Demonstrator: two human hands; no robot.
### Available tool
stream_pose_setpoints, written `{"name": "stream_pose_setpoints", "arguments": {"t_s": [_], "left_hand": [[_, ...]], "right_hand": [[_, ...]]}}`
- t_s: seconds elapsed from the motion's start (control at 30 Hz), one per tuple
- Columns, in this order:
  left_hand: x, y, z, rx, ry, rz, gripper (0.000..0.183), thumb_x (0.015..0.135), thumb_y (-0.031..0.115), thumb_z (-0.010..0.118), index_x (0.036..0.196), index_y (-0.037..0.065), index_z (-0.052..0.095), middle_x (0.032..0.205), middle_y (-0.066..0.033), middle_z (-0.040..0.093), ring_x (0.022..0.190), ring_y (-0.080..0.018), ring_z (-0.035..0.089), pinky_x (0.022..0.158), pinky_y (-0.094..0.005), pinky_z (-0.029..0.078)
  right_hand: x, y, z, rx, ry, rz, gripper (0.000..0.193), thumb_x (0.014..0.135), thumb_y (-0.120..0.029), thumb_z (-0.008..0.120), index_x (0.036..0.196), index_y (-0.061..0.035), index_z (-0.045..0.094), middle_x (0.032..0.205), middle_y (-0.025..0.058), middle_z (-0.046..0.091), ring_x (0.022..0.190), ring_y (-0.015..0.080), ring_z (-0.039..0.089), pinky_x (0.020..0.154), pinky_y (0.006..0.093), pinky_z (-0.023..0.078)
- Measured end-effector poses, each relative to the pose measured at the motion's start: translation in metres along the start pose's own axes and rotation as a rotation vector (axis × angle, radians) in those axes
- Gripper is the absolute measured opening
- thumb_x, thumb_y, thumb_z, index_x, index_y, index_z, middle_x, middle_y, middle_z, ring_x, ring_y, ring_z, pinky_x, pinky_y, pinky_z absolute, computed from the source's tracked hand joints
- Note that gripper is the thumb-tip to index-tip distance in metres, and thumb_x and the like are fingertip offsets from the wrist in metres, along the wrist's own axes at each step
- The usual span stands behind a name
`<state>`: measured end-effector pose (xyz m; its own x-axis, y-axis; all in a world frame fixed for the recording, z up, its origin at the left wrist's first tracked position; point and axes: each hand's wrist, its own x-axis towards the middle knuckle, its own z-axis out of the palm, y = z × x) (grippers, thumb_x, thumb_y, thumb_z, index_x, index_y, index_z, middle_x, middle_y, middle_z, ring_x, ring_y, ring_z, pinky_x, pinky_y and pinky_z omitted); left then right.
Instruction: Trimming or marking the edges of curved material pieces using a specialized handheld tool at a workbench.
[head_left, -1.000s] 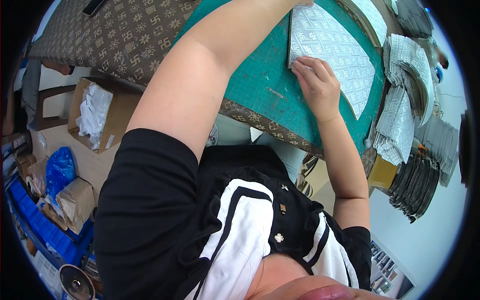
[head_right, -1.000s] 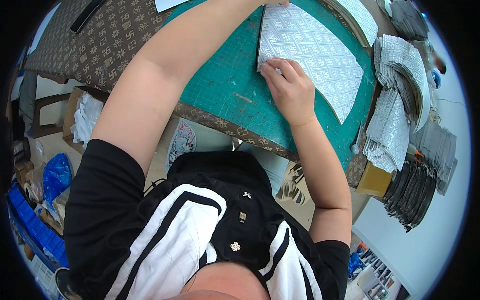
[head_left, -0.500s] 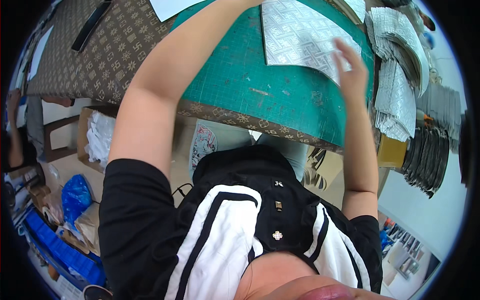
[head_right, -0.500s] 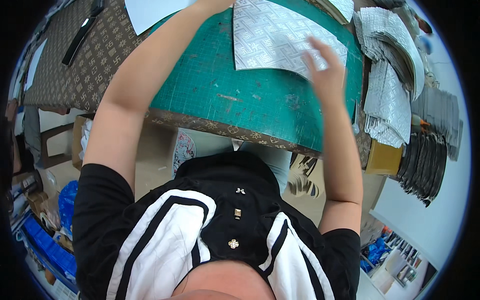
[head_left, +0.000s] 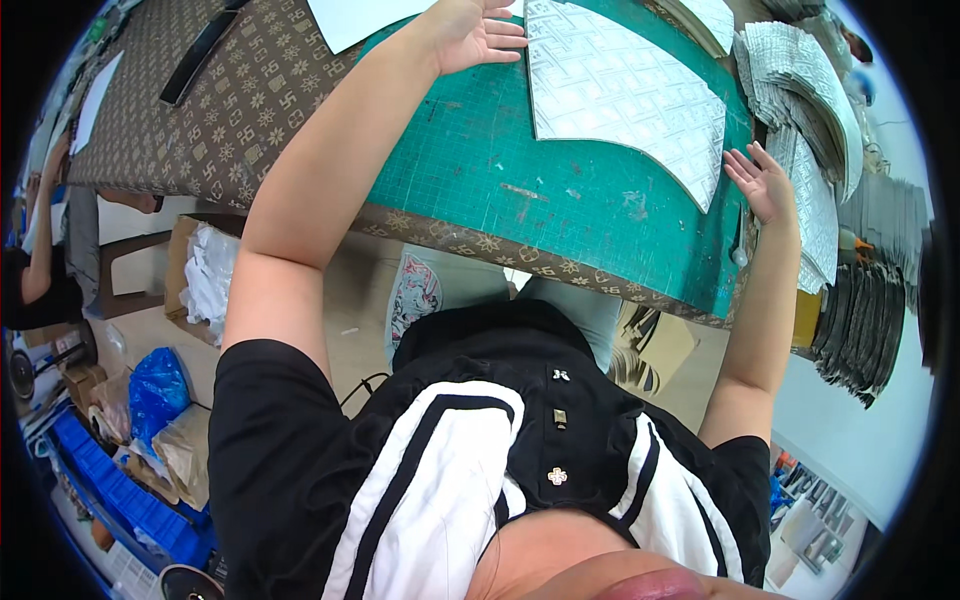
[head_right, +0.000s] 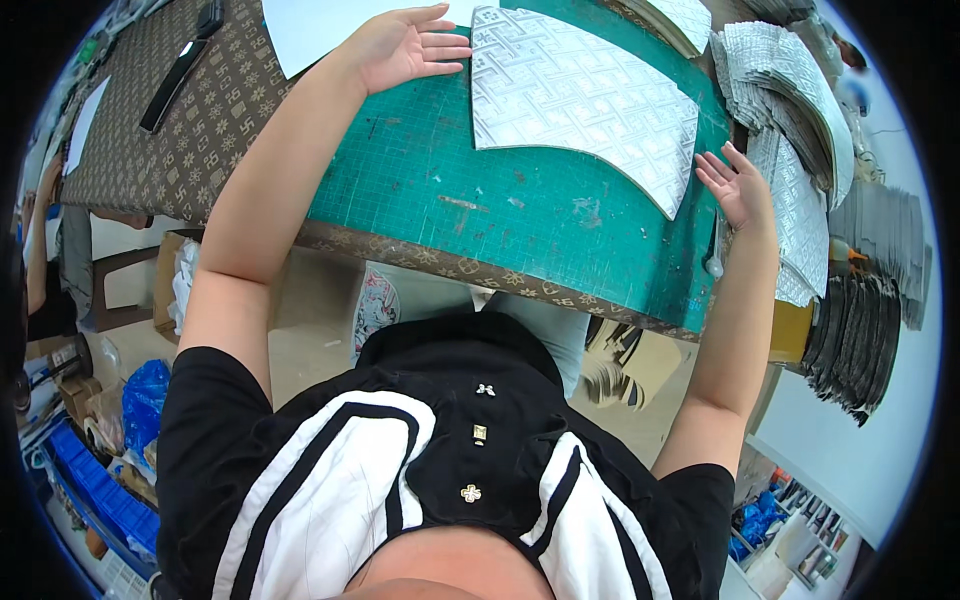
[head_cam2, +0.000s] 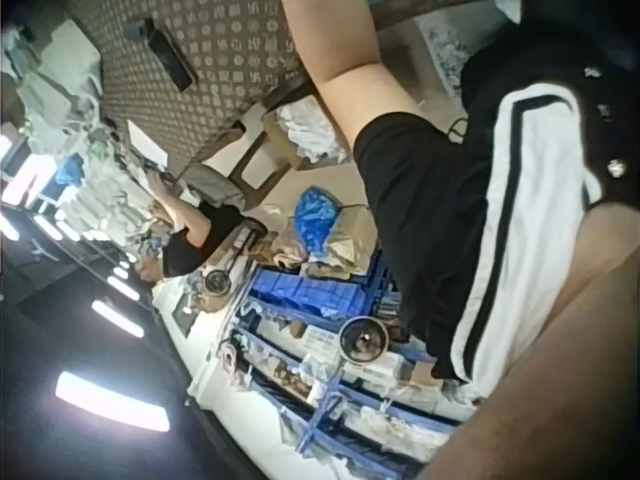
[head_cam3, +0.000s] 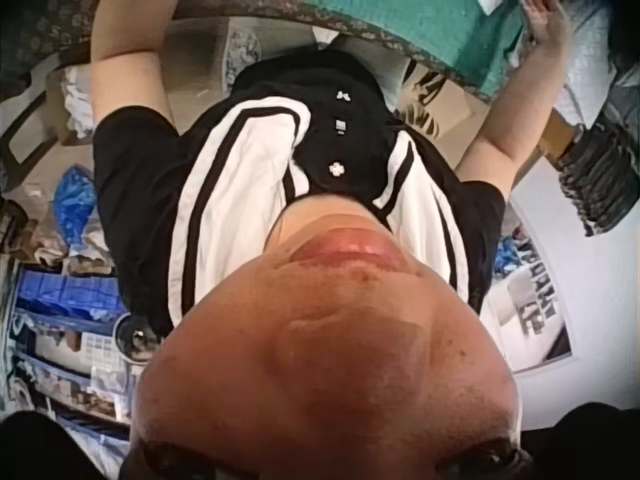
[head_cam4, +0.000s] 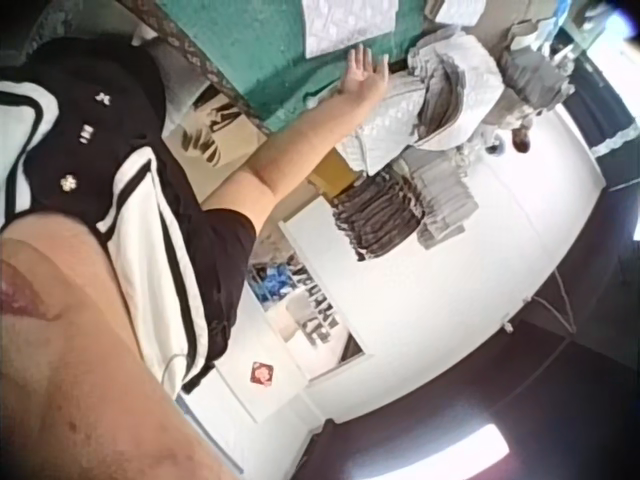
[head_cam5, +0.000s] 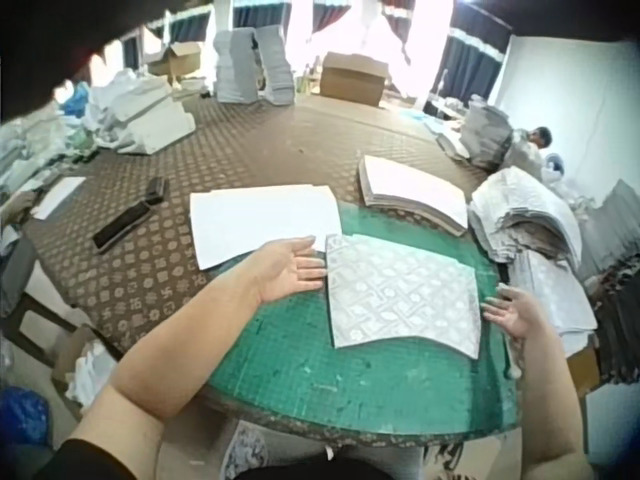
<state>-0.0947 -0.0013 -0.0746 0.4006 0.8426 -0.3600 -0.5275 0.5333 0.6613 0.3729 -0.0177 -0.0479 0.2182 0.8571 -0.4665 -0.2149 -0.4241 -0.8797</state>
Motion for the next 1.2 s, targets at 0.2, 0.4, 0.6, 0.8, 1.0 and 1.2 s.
{"name": "stream_pose_setpoints", "arguments": {"t_s": [0.2,0.4,0.6,0.8,1.0,1.2], "left_hand": [[0.005,0.001,0.001,0.016,0.051,-0.012,0.069,0.105,0.029,0.039,0.151,-0.012,0.009,0.157,-0.0337,0.014,0.147,-0.0415,0.019,0.121,-0.0524,0.019],[0.016,0.001,-0.01,0.019,-0.02,-0.036,0.067,0.105,0.029,0.04,0.15,-0.012,0.011,0.156,-0.0332,0.017,0.147,-0.041,0.021,0.12,-0.0528,0.02],[-0.001,0.002,0.004,0.014,0.047,-0.028,0.064,0.105,0.028,0.039,0.15,-0.011,0.015,0.155,-0.033,0.02,0.146,-0.0405,0.024,0.12,-0.0532,0.021],[-0.017,-0.003,0.024,0.131,-0.003,0.09,0.059,0.104,0.026,0.044,0.147,-0.011,0.025,0.152,-0.0299,0.03,0.141,-0.0382,0.032,0.119,-0.0503,0.023],[0.006,-0.015,-0.025,0.214,0.061,0.205,0.061,0.097,0.036,0.06,0.141,-0.004,0.044,0.143,-0.0245,0.045,0.129,-0.0342,0.049,0.107,-0.0443,0.044],[-0.059,-0.073,0.063,2.028,0.013,0.524,0.048,0.095,0.041,0.059,0.121,0.001,0.065,0.119,-0.0217,0.062,0.118,-0.0347,0.053,0.101,-0.0462,0.043]], "right_hand": [[0.002,0.002,0.005,0.038,-0.02,0.047,0.054,0.1,-0.014,0.056,0.142,0.0087,0.03,0.142,0.0356,0.039,0.131,0.0444,0.046,0.107,0.0505,0.046],[0.006,-0.004,0.007,-0.031,-0.048,0.041,0.051,0.101,-0.016,0.053,0.141,0.009,0.033,0.141,0.0343,0.04,0.132,0.043,0.045,0.108,0.0509,0.045],[0.001,0.0,0.017,-0.053,0.013,0.022,0.048,0.101,-0.016,0.051,0.14,0.0083,0.035,0.14,0.0318,0.043,0.131,0.0417,0.046,0.108,0.0496,0.045],[0.007,-0.005,0.021,-0.249,0.108,0.024,0.052,0.099,-0.021,0.056,0.142,0.0025,0.039,0.139,0.0266,0.047,0.125,0.0372,0.052,0.103,0.0448,0.048],[0.019,-0.016,0.084,-1.032,0.128,-0.611,0.047,0.095,-0.025,0.064,0.135,-0.0034,0.052,0.131,0.0177,0.057,0.119,0.0271,0.057,0.097,0.0376,0.049],[-0.006,-0.006,0.223,-1.373,-0.638,-1.186,0.026,0.092,-0.009,0.064,0.118,-0.0061,0.063,0.119,0.0064,0.063,0.111,0.0217,0.061,0.096,0.0342,0.048]]}}
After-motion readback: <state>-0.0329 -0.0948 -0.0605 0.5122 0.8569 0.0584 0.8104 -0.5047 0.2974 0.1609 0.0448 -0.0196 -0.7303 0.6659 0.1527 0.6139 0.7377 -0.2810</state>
